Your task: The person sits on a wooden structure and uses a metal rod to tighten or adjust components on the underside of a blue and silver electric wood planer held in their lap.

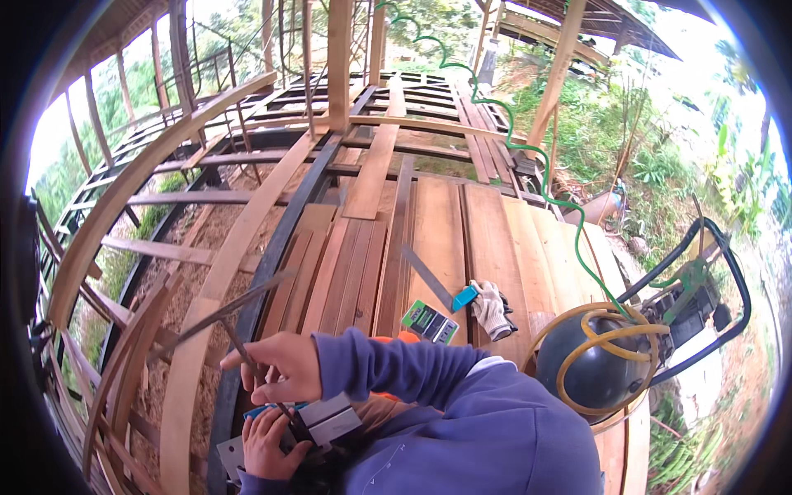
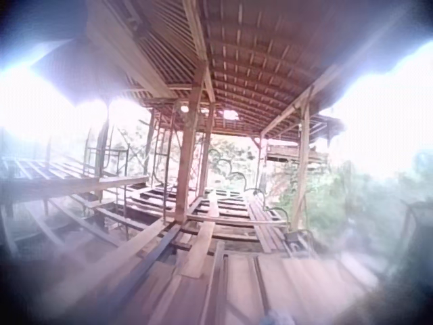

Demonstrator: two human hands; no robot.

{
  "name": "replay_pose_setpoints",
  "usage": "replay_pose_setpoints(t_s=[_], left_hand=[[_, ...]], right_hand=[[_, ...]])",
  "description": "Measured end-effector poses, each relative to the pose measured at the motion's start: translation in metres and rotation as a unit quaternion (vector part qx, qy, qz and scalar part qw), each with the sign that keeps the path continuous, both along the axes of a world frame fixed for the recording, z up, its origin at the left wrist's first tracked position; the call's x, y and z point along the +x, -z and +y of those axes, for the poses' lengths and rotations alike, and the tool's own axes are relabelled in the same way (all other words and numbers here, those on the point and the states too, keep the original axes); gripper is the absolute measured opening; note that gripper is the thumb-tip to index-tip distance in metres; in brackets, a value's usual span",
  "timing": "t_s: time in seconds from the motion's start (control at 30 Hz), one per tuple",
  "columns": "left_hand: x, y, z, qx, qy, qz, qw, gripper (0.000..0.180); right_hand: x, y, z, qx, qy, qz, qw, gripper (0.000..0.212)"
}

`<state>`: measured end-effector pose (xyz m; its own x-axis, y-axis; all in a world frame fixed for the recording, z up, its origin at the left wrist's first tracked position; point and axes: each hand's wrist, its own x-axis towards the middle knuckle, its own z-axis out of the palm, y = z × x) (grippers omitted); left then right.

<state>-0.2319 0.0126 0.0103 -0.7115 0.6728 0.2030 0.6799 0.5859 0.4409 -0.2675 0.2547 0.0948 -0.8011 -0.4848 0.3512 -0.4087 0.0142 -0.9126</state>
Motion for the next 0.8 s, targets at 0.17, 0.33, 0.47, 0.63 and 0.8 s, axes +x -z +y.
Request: replay_pose_setpoints(t_s=[0.17,0.33,0.47,0.63,0.8], left_hand=[[-0.003,0.004,-0.005,0.006,0.006,0.015,1.0,0.058],[-0.002,-0.003,-0.003,0.061,-0.01,-0.021,0.998,0.052],[-0.004,-0.002,0.01,0.172,0.005,-0.111,0.979,0.041],[-0.011,0.014,0.005,0.179,0.005,-0.184,0.966,0.026],[-0.003,0.015,0.008,0.183,-0.057,-0.112,0.975,0.018]], right_hand=[[-0.001,0.03,-0.011,0.041,0.115,0.112,0.986,0.017],[-0.013,0.024,-0.007,0.088,0.004,0.092,0.992,0.023],[-0.024,0.023,-0.009,0.028,-0.13,0.064,0.989,0.03],[-0.008,0.017,-0.018,0.041,-0.024,0.049,0.998,0.026],[-0.004,0.023,-0.028,0.044,0.022,0.075,0.996,0.025]])
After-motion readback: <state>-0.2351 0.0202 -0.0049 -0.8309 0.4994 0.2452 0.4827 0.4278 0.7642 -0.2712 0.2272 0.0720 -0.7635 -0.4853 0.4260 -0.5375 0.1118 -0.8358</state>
